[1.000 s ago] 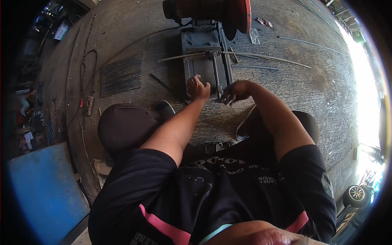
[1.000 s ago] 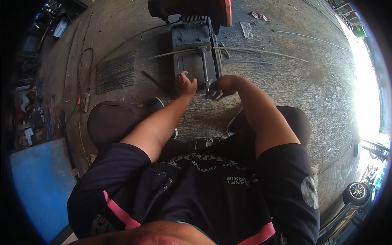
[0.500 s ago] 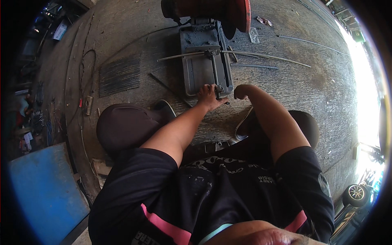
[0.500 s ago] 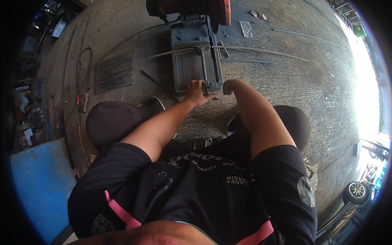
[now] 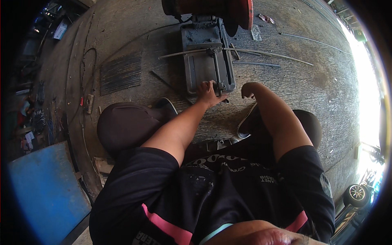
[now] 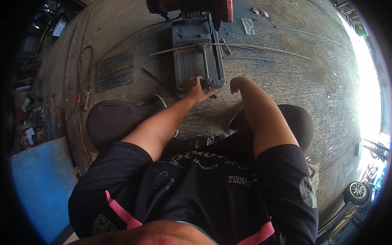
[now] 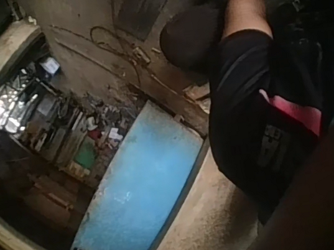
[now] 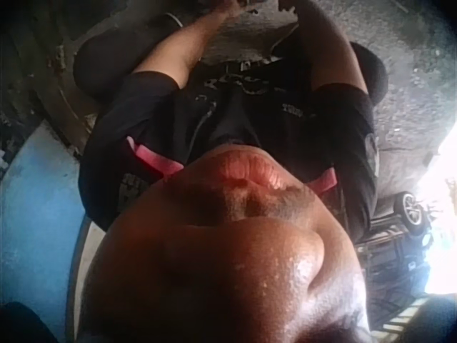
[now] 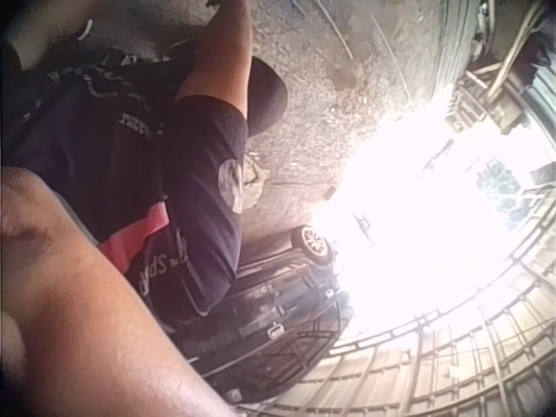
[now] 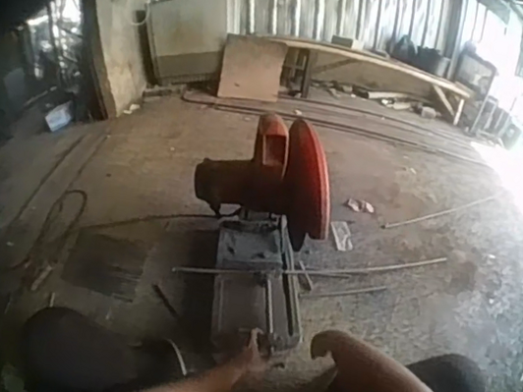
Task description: Measure and align metal rods in a chop saw for cutting.
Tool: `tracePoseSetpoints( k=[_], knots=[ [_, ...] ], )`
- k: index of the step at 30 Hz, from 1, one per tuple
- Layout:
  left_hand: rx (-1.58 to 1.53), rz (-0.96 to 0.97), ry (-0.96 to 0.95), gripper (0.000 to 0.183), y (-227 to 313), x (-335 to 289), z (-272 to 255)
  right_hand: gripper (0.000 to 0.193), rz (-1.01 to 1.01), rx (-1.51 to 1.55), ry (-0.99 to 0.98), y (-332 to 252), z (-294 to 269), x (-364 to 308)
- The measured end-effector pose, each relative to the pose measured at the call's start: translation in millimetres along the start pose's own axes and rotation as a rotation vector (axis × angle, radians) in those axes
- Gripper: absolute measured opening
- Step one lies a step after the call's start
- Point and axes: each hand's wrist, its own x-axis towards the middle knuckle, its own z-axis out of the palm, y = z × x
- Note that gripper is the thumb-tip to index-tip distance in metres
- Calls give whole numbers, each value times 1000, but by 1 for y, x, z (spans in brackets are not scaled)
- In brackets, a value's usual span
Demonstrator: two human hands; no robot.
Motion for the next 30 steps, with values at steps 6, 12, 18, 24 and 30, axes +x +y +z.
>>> tracePoseSetpoints(
  k=[6, 12, 18, 24, 30],
  knots=[
    [44, -147, -219, 97, 12, 5, -12, 46, -112, -140, 146, 19, 11, 56],
    [63, -267, -399, 94, -4, 21, -7, 30, -167, -319, 119, 17, 13, 52],
    [215, -217, -343, 88, -13, 13, -12, 11, -211, -404, 171, -6, 1, 27],
    [356, -183, -285, 87, 0, 5, -29, 27, -259, -485, 75, -15, -6, 20],
    [388, -185, -268, 86, 0, 4, -30, 26, -210, -301, 92, -15, -2, 19]
  ],
)
